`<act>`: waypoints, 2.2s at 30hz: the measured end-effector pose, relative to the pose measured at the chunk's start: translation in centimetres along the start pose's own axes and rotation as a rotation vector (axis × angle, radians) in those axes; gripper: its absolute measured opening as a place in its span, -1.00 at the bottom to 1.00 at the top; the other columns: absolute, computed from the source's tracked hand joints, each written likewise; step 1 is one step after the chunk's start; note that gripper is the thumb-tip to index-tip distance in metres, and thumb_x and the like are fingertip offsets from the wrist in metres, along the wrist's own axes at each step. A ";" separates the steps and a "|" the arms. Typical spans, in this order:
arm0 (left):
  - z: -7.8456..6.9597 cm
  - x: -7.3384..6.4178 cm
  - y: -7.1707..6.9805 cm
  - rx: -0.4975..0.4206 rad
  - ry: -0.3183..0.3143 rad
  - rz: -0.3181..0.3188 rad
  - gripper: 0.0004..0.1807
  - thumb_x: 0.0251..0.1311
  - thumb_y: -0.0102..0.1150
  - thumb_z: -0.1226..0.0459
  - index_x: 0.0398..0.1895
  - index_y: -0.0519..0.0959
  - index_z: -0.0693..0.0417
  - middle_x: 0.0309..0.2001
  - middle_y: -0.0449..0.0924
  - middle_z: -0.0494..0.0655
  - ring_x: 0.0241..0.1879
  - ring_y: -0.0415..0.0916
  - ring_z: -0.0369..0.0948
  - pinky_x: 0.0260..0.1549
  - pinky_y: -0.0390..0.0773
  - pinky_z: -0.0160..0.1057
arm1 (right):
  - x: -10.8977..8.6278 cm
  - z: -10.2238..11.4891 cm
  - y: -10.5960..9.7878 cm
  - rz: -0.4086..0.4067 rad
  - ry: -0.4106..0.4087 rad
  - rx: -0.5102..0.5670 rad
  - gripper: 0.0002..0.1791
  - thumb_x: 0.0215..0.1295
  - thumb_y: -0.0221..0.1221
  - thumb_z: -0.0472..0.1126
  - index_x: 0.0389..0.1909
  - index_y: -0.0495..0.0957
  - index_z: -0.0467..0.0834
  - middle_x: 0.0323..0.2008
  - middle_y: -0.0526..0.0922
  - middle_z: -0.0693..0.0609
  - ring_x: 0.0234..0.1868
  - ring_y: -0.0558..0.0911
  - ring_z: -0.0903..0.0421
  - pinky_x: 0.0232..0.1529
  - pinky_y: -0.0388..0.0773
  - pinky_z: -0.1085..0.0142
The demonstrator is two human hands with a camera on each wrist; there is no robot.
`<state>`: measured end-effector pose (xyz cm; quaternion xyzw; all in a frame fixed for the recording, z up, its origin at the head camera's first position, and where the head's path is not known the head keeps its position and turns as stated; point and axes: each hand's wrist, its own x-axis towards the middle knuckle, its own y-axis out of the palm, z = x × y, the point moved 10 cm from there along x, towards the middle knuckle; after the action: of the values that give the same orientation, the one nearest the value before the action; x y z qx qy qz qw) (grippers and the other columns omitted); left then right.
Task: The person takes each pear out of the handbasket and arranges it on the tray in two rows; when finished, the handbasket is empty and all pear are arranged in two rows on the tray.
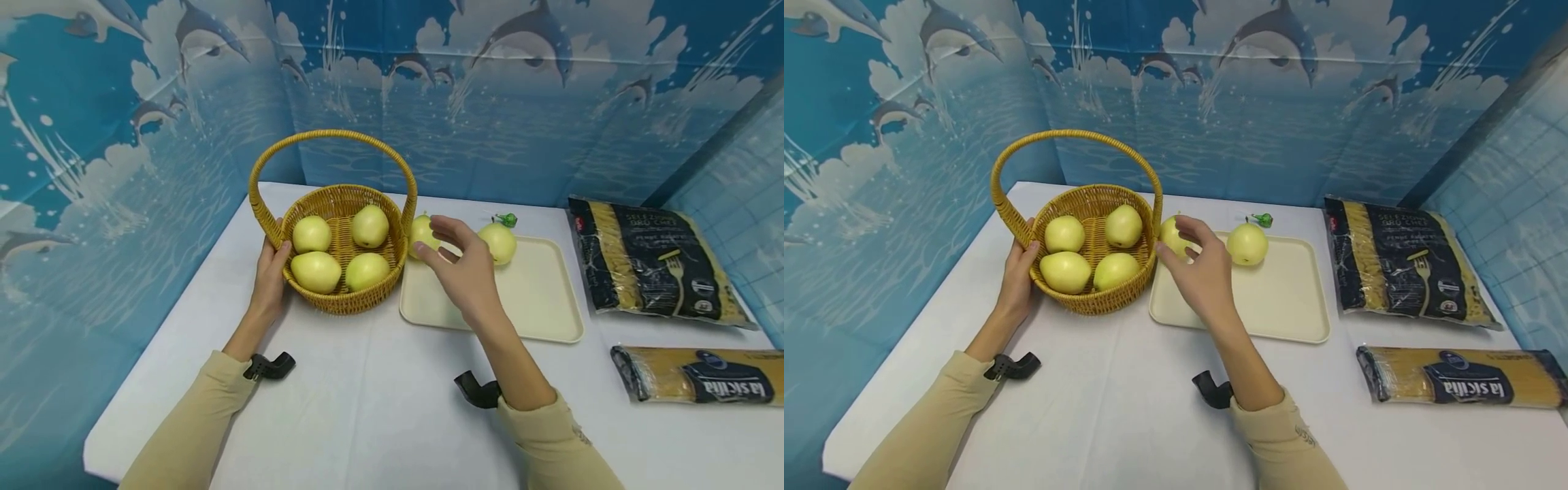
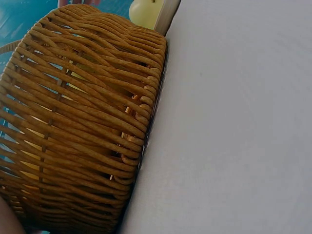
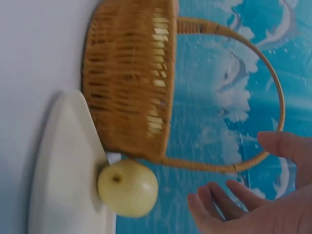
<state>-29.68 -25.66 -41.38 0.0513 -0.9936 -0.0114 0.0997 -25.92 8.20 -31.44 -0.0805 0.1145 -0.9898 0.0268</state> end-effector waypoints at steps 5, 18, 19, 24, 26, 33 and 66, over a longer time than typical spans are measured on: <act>0.2 0.2 0.1 -0.001 -0.010 -0.003 -0.26 0.65 -0.12 0.07 0.75 -0.09 -0.02 0.71 -0.03 -0.07 0.68 -0.10 -0.21 0.67 -0.11 -0.12 | -0.5 0.3 3.3 0.095 -0.048 -0.042 -0.38 0.41 0.38 -0.15 0.44 0.47 -0.14 0.39 0.54 -0.08 0.44 0.49 -0.06 0.47 0.48 0.03; 0.4 0.2 -0.2 0.020 -0.021 -0.012 -0.28 0.66 -0.12 0.05 0.75 -0.06 -0.12 0.71 -0.02 -0.12 0.68 -0.09 -0.25 0.67 -0.10 -0.14 | 2.6 1.1 11.9 0.435 -0.091 0.077 -0.37 0.39 0.39 -0.23 0.45 0.47 -0.12 0.39 0.56 -0.07 0.43 0.53 -0.08 0.42 0.54 0.08; 0.5 0.1 -0.2 0.018 -0.022 -0.013 -0.28 0.65 -0.12 0.05 0.75 -0.06 -0.12 0.71 -0.01 -0.12 0.67 -0.08 -0.25 0.67 -0.10 -0.14 | 2.8 1.1 12.5 0.463 -0.094 0.069 -0.36 0.39 0.39 -0.22 0.46 0.47 -0.13 0.40 0.55 -0.09 0.43 0.53 -0.10 0.41 0.54 0.09; 0.6 0.1 0.0 0.008 -0.026 -0.010 -0.29 0.66 -0.13 0.06 0.74 -0.05 -0.12 0.70 0.02 -0.11 0.67 -0.05 -0.23 0.67 -0.08 -0.13 | 3.9 0.8 14.6 0.555 -0.096 -0.013 -0.35 0.38 0.41 -0.21 0.44 0.48 -0.21 0.39 0.55 -0.19 0.41 0.54 -0.17 0.40 0.54 0.05; 0.6 0.1 0.0 0.009 -0.027 -0.007 -0.29 0.66 -0.13 0.06 0.74 -0.05 -0.12 0.70 0.03 -0.10 0.66 -0.04 -0.23 0.67 -0.07 -0.14 | 4.3 0.7 15.2 0.575 -0.088 -0.054 -0.36 0.36 0.42 -0.21 0.42 0.49 -0.23 0.37 0.57 -0.19 0.38 0.56 -0.16 0.38 0.56 0.09; 0.5 0.0 -0.2 0.015 -0.032 -0.016 -0.29 0.66 -0.13 0.03 0.74 -0.05 -0.14 0.70 0.04 -0.13 0.66 -0.04 -0.25 0.67 -0.07 -0.14 | 5.4 0.2 17.2 0.645 -0.101 -0.230 -0.38 0.30 0.48 -0.20 0.35 0.55 -0.23 0.29 0.66 -0.15 0.30 0.64 -0.05 0.30 0.61 0.22; 0.1 -0.3 -0.2 0.024 -0.020 -0.016 -0.28 0.67 -0.30 -0.13 0.74 -0.05 -0.12 0.70 0.02 -0.14 0.68 -0.05 -0.20 0.67 -0.06 -0.15 | 5.9 1.1 16.6 0.530 -0.216 -0.460 -0.17 0.02 0.59 0.10 0.36 0.58 0.01 0.18 0.74 0.05 0.17 0.66 0.13 0.39 0.29 0.06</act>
<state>-29.35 -25.83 -41.50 0.0606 -0.9942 -0.0007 0.0890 -30.99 -8.56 -33.30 -0.1558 0.3475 -0.8827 0.2754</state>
